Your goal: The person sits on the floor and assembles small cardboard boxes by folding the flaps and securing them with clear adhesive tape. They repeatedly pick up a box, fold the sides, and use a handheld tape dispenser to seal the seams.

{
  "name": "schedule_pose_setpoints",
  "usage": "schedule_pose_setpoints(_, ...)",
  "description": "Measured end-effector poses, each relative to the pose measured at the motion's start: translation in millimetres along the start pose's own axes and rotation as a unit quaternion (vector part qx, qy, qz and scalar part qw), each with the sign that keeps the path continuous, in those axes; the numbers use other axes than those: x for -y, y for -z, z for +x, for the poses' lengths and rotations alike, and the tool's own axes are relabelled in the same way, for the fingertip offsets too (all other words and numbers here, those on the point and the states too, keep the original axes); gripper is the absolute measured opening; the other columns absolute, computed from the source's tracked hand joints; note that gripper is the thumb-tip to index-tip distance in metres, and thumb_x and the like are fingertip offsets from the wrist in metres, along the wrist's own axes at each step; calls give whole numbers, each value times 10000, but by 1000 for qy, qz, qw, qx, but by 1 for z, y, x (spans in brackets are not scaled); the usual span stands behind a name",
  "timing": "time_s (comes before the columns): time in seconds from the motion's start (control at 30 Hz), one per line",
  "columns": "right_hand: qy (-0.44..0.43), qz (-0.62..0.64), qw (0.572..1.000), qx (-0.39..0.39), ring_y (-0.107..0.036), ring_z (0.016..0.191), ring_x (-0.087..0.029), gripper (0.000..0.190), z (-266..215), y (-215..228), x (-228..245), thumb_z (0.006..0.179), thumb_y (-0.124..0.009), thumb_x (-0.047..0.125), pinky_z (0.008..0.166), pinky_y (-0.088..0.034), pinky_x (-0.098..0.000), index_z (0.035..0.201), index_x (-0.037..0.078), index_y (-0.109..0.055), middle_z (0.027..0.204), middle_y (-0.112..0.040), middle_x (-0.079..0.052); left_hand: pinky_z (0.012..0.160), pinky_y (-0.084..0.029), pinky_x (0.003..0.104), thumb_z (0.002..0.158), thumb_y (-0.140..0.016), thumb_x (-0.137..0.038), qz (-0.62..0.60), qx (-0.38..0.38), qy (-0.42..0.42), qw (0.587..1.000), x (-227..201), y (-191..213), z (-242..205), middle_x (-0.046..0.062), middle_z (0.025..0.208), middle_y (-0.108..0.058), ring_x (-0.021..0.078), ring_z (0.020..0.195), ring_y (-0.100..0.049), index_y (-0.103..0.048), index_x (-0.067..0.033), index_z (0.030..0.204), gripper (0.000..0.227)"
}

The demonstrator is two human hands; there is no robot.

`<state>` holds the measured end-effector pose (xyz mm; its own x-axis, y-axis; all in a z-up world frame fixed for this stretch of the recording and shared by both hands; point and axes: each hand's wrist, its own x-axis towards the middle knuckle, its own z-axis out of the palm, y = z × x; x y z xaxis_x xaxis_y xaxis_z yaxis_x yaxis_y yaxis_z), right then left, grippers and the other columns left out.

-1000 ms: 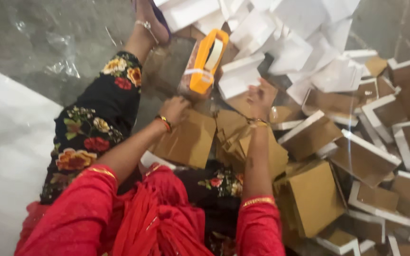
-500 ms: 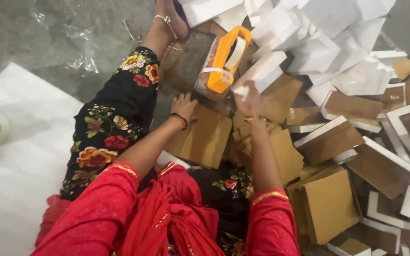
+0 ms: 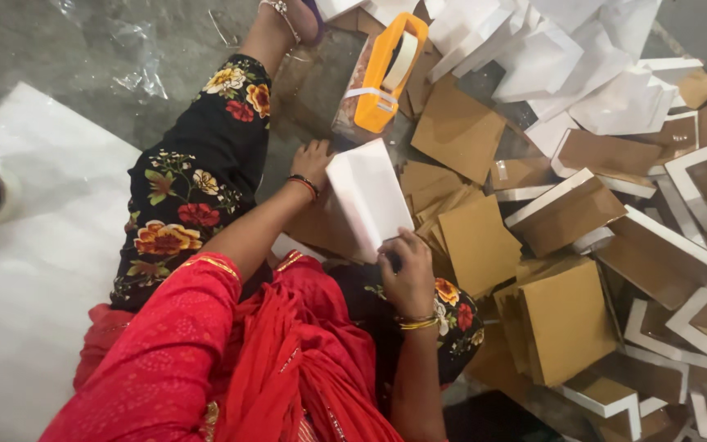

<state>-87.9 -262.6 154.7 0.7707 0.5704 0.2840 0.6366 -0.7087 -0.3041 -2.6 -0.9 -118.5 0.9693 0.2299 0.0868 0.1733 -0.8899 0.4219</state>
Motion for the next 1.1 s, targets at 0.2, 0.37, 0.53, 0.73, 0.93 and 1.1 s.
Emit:
schedule_pose_setpoints(0.2,-88,118,984,100,-639,1293,-383,521,52,-32,-77,1017,-655,359,1099,-494,-444,1477,120,-601,1419,-660,-156,937,-461,437,743,-659,-136,36,6,-19,999,13,-13,-1,128,1339,-556,309,1233,-520,-667,-56,1203,467)
schedule_pose_setpoints(0.37,-177,-43,964,196,-597,1206,-435,881,85,-118,-99,815,-820,437,1001,-468,-499,1501,40,-435,1325,-617,-250,941,-494,439,837,-623,-102,79,-2,-27,997,9,-16,0,112,1338,-578,298,1249,-549,-685,-77,1184,354)
schedule_pose_setpoints(0.53,-182,169,961,119,-714,1079,-353,608,63,-116,-112,801,-866,366,950,-562,-451,1281,54,-660,1197,-732,-193,924,-534,476,973,-529,-84,-128,-42,66,989,19,-39,-3,127,1357,-584,344,1062,-605,-649,-112,1336,382)
schedule_pose_setpoints(0.73,-105,92,981,134,-656,997,-380,527,64,-65,-108,718,-903,213,867,-527,-484,1174,70,-681,1091,-716,-173,874,-518,527,761,-738,-241,-19,-11,-23,1000,8,22,6,154,1255,-579,384,1172,-562,-713,-223,1146,386)
schedule_pose_setpoints(0.93,36,-28,985,169,-650,1006,-330,437,57,-90,-81,707,-880,223,842,-507,-507,1103,178,-700,1016,-727,-74,946,-513,489,709,-870,-239,-128,18,27,991,9,49,14,145,1196,-598,382,1153,-563,-731,-243,1081,398)
schedule_pose_setpoints(1.1,29,-53,978,198,-647,971,-316,434,54,-89,-57,785,-855,285,808,-514,-476,1165,201,-662,1022,-707,-54,923,-536,456,611,-902,-209,-215,70,39,973,7,48,18,151,1074,-692,372,1049,-657,-672,-126,1089,537)
